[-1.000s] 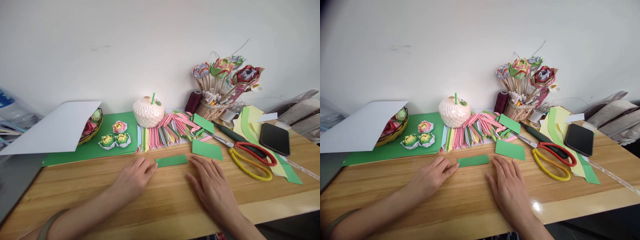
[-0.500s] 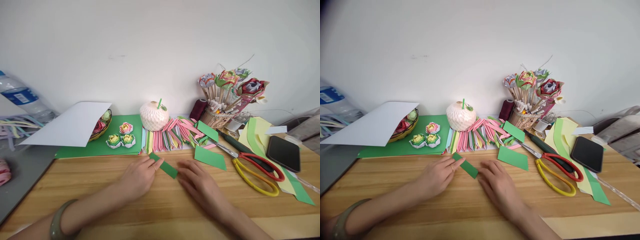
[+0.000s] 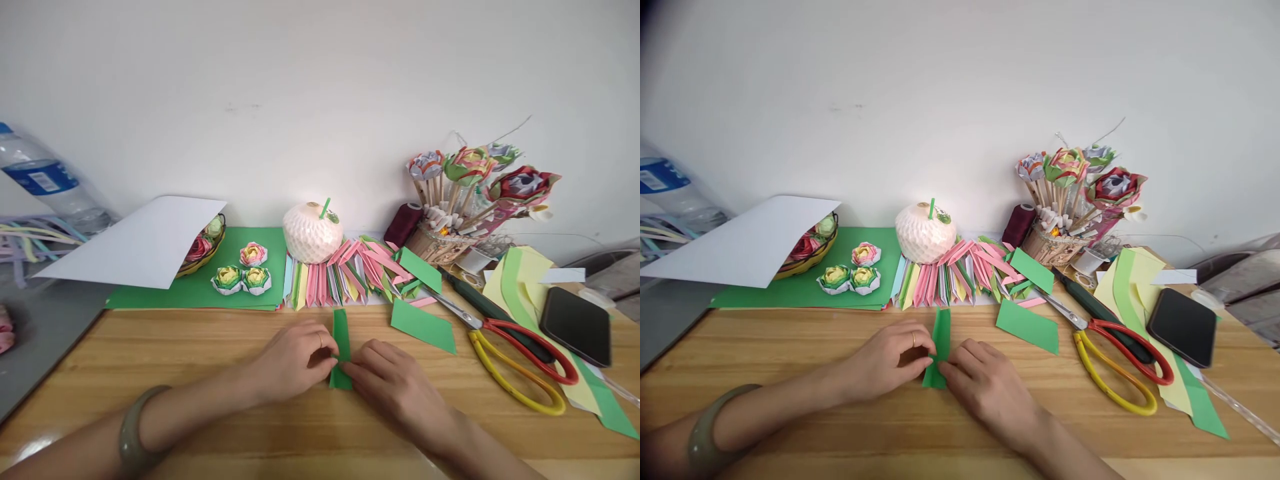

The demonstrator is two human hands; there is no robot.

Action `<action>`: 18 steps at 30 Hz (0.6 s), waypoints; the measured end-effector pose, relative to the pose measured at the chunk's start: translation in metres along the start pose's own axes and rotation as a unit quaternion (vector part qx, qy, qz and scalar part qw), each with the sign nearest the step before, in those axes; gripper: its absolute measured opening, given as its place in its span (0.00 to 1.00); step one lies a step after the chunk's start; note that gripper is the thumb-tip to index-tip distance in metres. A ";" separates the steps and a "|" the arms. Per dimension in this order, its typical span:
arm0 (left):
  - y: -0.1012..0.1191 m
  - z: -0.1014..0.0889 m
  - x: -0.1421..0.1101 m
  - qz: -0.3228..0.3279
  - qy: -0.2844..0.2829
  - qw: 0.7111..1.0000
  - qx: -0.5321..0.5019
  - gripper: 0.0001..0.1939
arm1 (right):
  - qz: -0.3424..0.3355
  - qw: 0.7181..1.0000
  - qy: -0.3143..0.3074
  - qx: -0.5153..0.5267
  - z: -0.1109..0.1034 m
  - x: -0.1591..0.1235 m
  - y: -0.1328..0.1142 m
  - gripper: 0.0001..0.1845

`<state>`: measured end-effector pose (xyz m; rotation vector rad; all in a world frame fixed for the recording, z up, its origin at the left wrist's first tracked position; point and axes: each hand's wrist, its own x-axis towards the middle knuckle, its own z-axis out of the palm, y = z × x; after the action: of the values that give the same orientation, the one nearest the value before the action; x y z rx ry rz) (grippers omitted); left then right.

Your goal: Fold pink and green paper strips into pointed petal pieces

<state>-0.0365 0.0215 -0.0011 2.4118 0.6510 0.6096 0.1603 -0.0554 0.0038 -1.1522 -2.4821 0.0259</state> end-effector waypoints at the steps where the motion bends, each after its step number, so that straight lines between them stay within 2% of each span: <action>1: -0.002 0.000 0.000 0.004 0.006 1.000 -0.009 0.06 | -0.017 1.000 0.006 -0.005 0.000 0.002 0.001 0.17; 5: -0.007 -0.001 -0.003 0.022 0.029 0.999 0.007 0.11 | -0.052 0.998 0.031 -0.018 0.002 0.009 0.004 0.18; 8: -0.010 -0.001 -0.008 0.061 0.048 0.990 0.121 0.09 | -0.036 0.998 0.044 0.001 0.004 0.010 0.007 0.13; 12: -0.009 0.004 -0.015 0.153 0.079 0.952 0.254 0.14 | -0.009 0.999 0.042 0.030 0.004 0.006 0.009 0.10; 15: -0.005 0.006 -0.019 0.198 0.065 0.938 0.276 0.13 | 0.000 0.998 0.027 0.051 0.004 0.004 0.010 0.10; 18: -0.001 0.005 -0.019 0.193 0.058 0.940 0.274 0.14 | 0.003 0.997 0.027 0.075 0.004 0.004 0.011 0.08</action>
<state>-0.0490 0.0094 -0.0112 3.0863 0.4310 0.8177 0.1649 -0.0444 -0.0004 -1.0823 -2.3852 0.1776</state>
